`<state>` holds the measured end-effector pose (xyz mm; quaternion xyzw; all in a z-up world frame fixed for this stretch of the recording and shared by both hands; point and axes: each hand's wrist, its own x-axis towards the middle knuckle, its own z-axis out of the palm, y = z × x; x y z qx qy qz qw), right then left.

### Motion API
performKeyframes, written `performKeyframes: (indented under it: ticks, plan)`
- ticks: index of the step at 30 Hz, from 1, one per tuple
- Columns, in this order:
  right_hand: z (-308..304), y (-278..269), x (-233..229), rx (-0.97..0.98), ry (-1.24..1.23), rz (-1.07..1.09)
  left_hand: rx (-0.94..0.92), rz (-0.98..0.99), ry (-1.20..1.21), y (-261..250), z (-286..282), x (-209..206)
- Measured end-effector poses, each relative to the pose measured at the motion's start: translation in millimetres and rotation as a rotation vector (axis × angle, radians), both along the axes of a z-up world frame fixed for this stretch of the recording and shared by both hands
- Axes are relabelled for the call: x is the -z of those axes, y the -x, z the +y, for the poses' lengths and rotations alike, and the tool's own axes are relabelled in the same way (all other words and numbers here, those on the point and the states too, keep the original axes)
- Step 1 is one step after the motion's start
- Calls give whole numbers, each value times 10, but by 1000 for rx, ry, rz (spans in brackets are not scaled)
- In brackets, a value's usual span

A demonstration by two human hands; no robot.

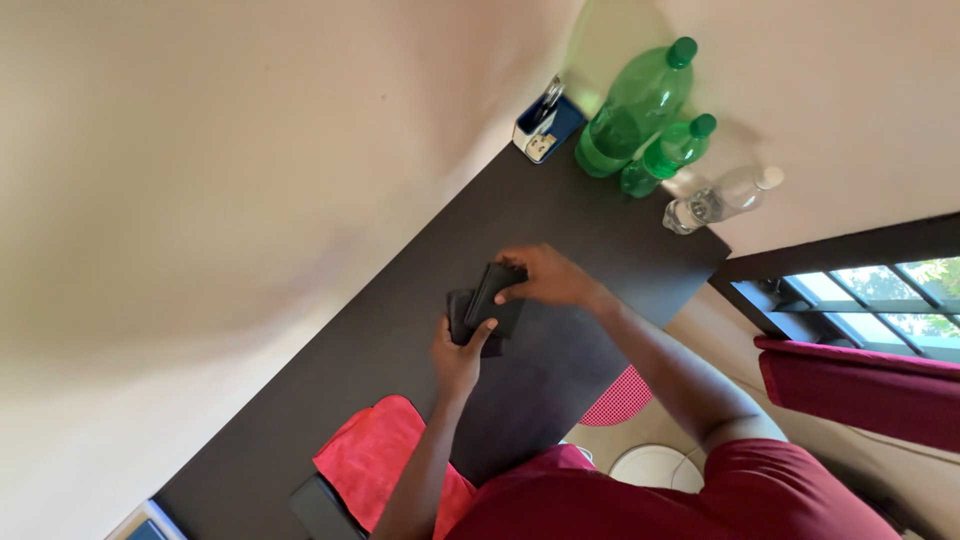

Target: The person cleans a dark wooden desk using a red cloth. They move various items including a book, calculator, wallet, and bottles to wipe the surface underneath, then return the items to their original positions.

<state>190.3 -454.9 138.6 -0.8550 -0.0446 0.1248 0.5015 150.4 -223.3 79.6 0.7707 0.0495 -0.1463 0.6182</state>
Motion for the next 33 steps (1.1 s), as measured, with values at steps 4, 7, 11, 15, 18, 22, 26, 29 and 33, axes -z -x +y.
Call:
performKeyframes:
  ticks: [4,7,11,15,18,22,26,29,33]
  plan:
    - [-297,-229,-4,114,-16,-193,-51,-106,53,109,68,166]
    - [-777,-619,-32,447,459,-605,-82,-55,87,248,196,260]
    - [-1549,-1556,140,693,814,-552,-76,-21,65,491,394,238]
    - [-2058,-2473,852,741,1153,-411,-71,-17,-46,682,495,288]
    - [-2243,-2850,1282,792,1292,-336,-81,-38,-3,803,537,383]
    - [-2338,-2992,1474,758,1254,-158,-94,52,-2,943,620,420]
    - [-2399,-3033,1637,711,1152,-103,-96,97,5,1003,645,365]
    - [-2441,-3036,1708,759,1140,-98,-105,71,61,1018,630,313]
    - [-2432,-3017,1712,712,1212,-122,-93,55,33,1028,627,335]
